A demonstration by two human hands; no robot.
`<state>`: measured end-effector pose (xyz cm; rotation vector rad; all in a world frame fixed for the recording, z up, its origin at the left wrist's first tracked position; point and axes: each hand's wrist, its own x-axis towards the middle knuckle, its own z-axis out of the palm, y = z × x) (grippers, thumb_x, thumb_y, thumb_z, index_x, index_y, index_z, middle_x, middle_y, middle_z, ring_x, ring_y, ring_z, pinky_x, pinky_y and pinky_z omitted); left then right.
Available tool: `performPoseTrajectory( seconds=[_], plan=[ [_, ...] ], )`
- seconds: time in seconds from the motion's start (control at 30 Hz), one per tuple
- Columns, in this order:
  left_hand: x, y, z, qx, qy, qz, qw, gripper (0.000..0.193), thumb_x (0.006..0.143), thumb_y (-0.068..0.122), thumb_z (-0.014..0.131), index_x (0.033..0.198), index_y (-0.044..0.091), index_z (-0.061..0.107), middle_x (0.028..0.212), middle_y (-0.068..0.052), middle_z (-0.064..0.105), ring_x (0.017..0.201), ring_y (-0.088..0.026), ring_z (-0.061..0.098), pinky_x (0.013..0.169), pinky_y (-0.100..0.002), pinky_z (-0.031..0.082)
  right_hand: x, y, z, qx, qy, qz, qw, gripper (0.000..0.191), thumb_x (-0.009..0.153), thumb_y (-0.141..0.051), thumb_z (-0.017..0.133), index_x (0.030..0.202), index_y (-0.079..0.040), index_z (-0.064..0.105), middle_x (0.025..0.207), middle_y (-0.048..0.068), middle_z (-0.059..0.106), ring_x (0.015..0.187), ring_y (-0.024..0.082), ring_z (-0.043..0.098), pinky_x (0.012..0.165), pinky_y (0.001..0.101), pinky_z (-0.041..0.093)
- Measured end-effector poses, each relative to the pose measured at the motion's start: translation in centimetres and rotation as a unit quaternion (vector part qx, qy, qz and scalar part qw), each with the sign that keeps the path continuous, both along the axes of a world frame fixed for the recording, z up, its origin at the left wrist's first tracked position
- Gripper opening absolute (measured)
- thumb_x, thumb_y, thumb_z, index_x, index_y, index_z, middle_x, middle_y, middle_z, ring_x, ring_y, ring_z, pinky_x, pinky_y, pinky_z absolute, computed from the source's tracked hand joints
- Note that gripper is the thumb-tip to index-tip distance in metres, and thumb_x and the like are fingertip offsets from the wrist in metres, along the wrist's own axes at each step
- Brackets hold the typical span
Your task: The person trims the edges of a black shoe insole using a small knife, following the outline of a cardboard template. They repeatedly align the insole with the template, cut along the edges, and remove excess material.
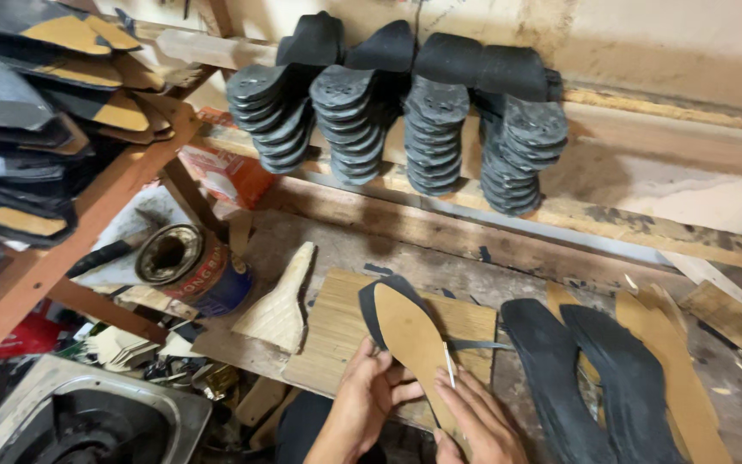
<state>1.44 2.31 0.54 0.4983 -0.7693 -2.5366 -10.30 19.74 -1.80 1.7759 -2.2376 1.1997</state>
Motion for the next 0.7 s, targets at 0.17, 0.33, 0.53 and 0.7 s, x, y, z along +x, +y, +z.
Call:
performPoseTrajectory(
  seconds=[0.17, 0.33, 0.53, 0.7],
  plan=[
    [-1.2, 0.4, -1.7, -0.054, -0.102, 0.025, 0.993, 0.043, 0.095, 0.023, 0.059, 0.136, 0.013, 0.051, 0.111, -0.007, 0.07, 0.078, -0.019, 0.064, 0.067, -0.037, 0.059, -0.1, 0.8, 1.2, 0.025, -0.014, 0.0, 1.0, 0.063, 0.069, -0.007, 0.076, 0.13, 0.002, 0.062, 0.139, 0.019, 0.061, 0.137, 0.037, 0.05, 0.11, 0.0463, 0.039],
    [-3.4, -2.2, -4.5, -0.087, -0.151, 0.082, 0.981, 0.033, 0.097, 0.013, 0.063, 0.128, 0.006, 0.057, 0.097, -0.007, 0.065, 0.071, -0.019, 0.059, 0.059, -0.035, 0.055, -2.3, 4.1, 2.2, -0.034, -0.037, -0.174, 0.983, 0.058, 0.07, -0.006, 0.072, 0.128, -0.003, 0.066, 0.136, 0.015, 0.066, 0.136, 0.029, 0.057, 0.111, 0.0406, 0.044],
    [-3.5, -10.3, -1.7, -0.387, -0.187, 0.118, 0.895, 0.047, 0.097, 0.011, 0.062, 0.142, 0.006, 0.052, 0.121, -0.005, 0.072, 0.105, -0.014, 0.068, 0.088, -0.027, 0.054, -8.3, 7.6, 1.6, 0.054, 0.023, -0.265, 0.963, 0.07, 0.069, -0.007, 0.073, 0.137, -0.003, 0.055, 0.143, 0.017, 0.058, 0.134, 0.035, 0.053, 0.108, 0.0416, 0.043],
    [-2.4, -12.0, 2.7, -0.534, -0.461, 0.098, 0.702, 0.067, 0.09, 0.021, 0.071, 0.15, 0.01, 0.045, 0.133, -0.021, 0.059, 0.113, -0.037, 0.06, 0.094, -0.045, 0.05, -9.2, 6.5, 0.9, 0.084, -0.014, -0.253, 0.964, 0.085, 0.067, -0.019, 0.083, 0.144, -0.006, 0.05, 0.148, 0.017, 0.05, 0.133, 0.036, 0.05, 0.104, 0.0402, 0.044]
  ],
)
